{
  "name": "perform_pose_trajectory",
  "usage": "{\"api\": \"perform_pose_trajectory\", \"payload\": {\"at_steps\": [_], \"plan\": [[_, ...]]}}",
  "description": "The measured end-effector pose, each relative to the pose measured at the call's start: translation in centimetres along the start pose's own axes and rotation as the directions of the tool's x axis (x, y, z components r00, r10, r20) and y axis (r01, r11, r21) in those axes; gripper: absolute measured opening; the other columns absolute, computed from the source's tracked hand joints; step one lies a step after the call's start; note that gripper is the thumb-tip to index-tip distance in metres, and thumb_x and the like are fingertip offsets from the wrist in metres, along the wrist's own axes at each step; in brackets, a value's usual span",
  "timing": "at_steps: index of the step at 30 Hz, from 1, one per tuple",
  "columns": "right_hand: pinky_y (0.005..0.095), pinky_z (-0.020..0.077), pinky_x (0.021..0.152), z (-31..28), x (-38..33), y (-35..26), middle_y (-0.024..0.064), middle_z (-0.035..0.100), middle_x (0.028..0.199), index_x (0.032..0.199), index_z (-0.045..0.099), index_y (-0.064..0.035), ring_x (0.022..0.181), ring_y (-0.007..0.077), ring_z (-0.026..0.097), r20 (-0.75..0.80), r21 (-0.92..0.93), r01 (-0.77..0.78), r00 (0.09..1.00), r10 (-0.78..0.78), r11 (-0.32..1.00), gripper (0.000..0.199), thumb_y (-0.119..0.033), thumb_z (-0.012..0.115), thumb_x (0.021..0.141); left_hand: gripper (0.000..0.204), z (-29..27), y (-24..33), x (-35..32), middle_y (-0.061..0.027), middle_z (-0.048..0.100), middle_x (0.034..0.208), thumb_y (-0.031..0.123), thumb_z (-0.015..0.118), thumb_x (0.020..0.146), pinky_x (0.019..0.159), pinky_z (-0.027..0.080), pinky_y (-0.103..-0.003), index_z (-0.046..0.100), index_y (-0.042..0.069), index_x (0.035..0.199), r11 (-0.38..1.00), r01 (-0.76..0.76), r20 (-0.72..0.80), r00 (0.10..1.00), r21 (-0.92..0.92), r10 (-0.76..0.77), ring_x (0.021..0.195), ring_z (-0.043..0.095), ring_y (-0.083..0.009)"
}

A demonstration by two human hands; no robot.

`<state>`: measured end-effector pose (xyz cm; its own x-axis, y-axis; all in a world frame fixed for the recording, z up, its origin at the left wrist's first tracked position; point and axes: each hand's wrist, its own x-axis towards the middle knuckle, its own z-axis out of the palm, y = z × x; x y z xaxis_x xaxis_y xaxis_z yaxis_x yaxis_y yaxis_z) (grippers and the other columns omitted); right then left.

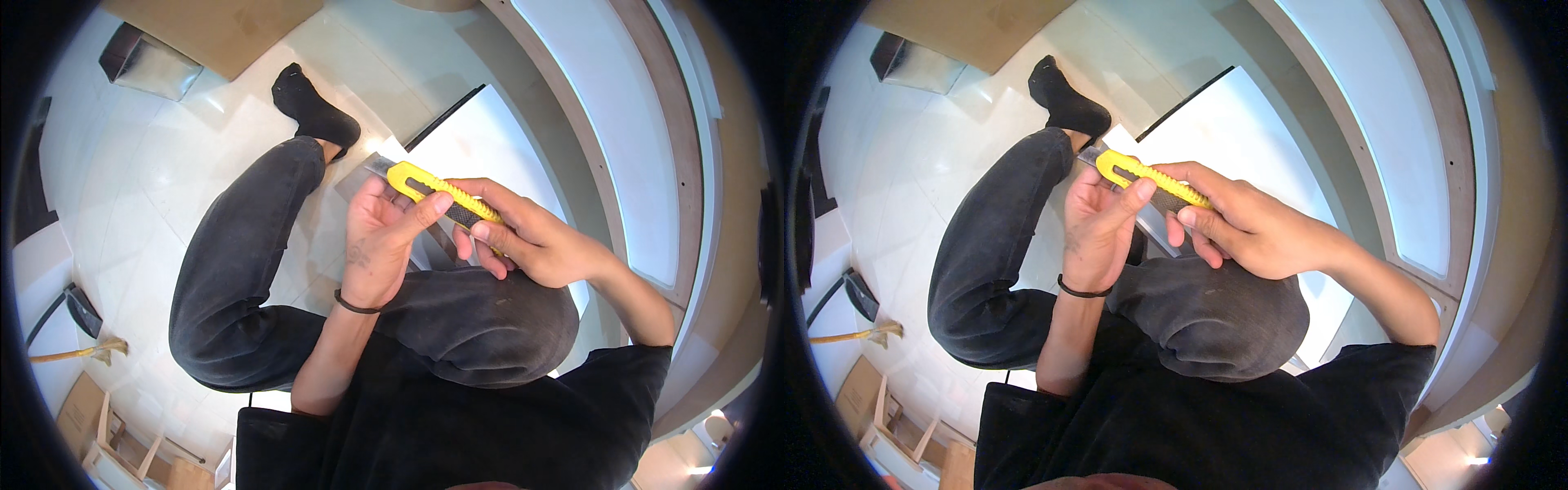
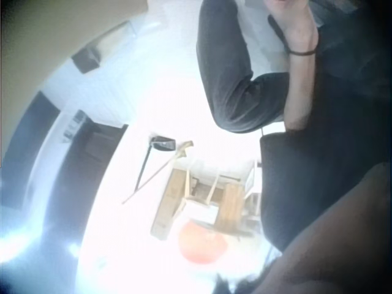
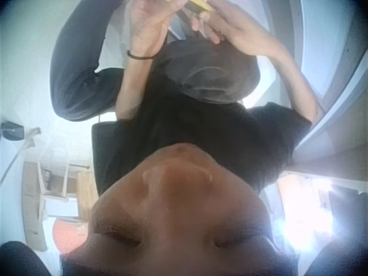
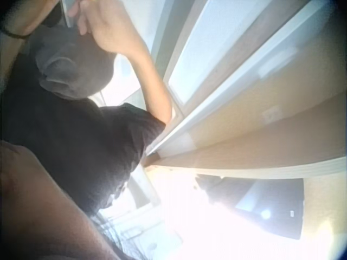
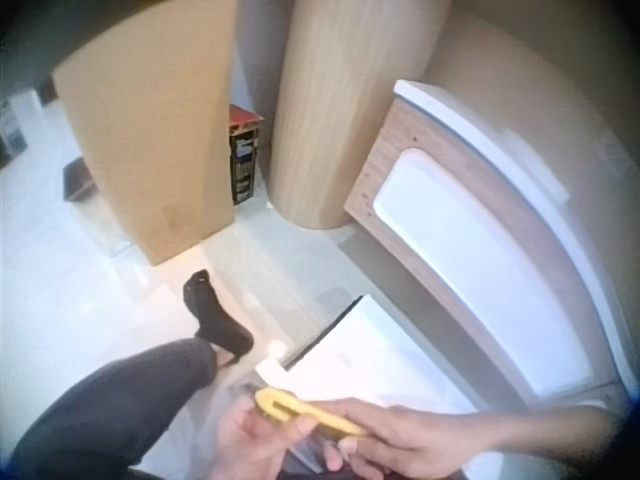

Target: The person uses scissors and a utility knife to trim excess material from white curved furniture panels. They cut along edges and remove small strips of material while working on the floor.

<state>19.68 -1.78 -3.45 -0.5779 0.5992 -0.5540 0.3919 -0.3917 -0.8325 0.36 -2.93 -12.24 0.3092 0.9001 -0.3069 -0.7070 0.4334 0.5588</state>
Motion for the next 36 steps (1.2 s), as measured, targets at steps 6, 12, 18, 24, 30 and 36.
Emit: {"api": "perform_pose_trajectory", "payload": {"at_steps": [6, 12, 18, 24, 30, 36], "plan": [[0.0282, 0.0479, 0.064, 0.3, 0.1, -0.1, 0.0065, 0.061, 0.088, 0.145, 0.035, -0.0047, 0.062, 0.0107, 0.057, -0.068, 0.003, 0.037, 0.997, -0.037, 0.999, 0.041, -0.019, 0.044, 0.107, 0.035, 0.6, -0.1, -0.3, -0.0084, 0.065, 0.112, -0.005, 0.075, 0.086, 0.095, 0.049, -0.029, 0.058, 0.000, 0.115, 0.997, -0.058, -0.042, 0.997, 0.053, 0.060, 0.107, 0.062, -0.0148], [0.0272, 0.0470, 0.060, 0.2, 0.2, -0.6, 0.0043, 0.060, 0.082, 0.139, 0.039, -0.0045, 0.060, 0.0104, 0.056, -0.084, -0.033, -0.030, 0.996, 0.027, 0.999, 0.038, -0.024, 0.046, 0.107, 0.038, 1.1, 0.0, -0.8, -0.0106, 0.065, 0.113, -0.008, 0.076, 0.083, 0.096, 0.051, -0.030, 0.058, -0.002, 0.116, 0.993, -0.086, -0.029, 0.996, 0.079, 0.088, 0.107, 0.063, -0.0166], [0.0270, 0.0468, 0.059, 0.0, -0.2, -1.3, 0.0043, 0.056, 0.083, 0.140, 0.036, -0.0037, 0.061, 0.0112, 0.055, -0.095, -0.119, 0.006, 0.995, -0.018, 0.993, 0.039, -0.018, 0.044, 0.106, 0.036, 1.4, 0.0, 0.1, -0.0120, 0.066, 0.111, -0.009, 0.077, 0.082, 0.093, 0.054, -0.030, 0.056, -0.003, 0.111, 0.991, -0.110, -0.014, 0.994, 0.072, 0.111, 0.104, 0.066, -0.0177], [0.0289, 0.0487, 0.065, 0.2, 0.3, -0.3, 0.0074, 0.054, 0.096, 0.146, 0.029, -0.0049, 0.067, 0.0117, 0.055, -0.044, -0.021, 0.069, 0.997, -0.070, 0.997, 0.046, -0.010, 0.040, 0.101, 0.033, 1.1, 0.3, -0.2, -0.0112, 0.067, 0.110, -0.007, 0.076, 0.084, 0.087, 0.054, -0.028, 0.056, -0.003, 0.111, 0.989, -0.124, 0.005, 0.992, 0.086, 0.124, 0.099, 0.065, -0.0157], [0.0269, 0.0472, 0.067, 0.3, 0.5, 0.1, 0.0061, 0.054, 0.094, 0.145, 0.029, -0.0051, 0.066, 0.0103, 0.053, -0.058, 0.072, 0.032, 0.998, -0.028, 0.997, 0.047, -0.007, 0.041, 0.100, 0.031, 1.1, 0.2, -0.3, -0.0094, 0.066, 0.110, -0.002, 0.075, 0.088, 0.089, 0.051, -0.027, 0.058, -0.002, 0.114, 0.976, -0.166, -0.008, 0.986, 0.138, 0.169, 0.100, 0.063, -0.0130], [0.0260, 0.0460, 0.064, 0.5, 0.4, -0.2, 0.0044, 0.056, 0.087, 0.139, 0.035, -0.0046, 0.062, 0.0088, 0.052, -0.093, 0.101, -0.003, 0.996, 0.013, 0.995, 0.037, -0.013, 0.045, 0.104, 0.023, 0.9, 0.1, -0.4, -0.0072, 0.067, 0.108, 0.005, 0.074, 0.092, 0.090, 0.049, -0.026, 0.062, 0.000, 0.111, 0.979, -0.184, -0.040, 0.981, 0.084, 0.188, 0.100, 0.063, -0.0113]]}}
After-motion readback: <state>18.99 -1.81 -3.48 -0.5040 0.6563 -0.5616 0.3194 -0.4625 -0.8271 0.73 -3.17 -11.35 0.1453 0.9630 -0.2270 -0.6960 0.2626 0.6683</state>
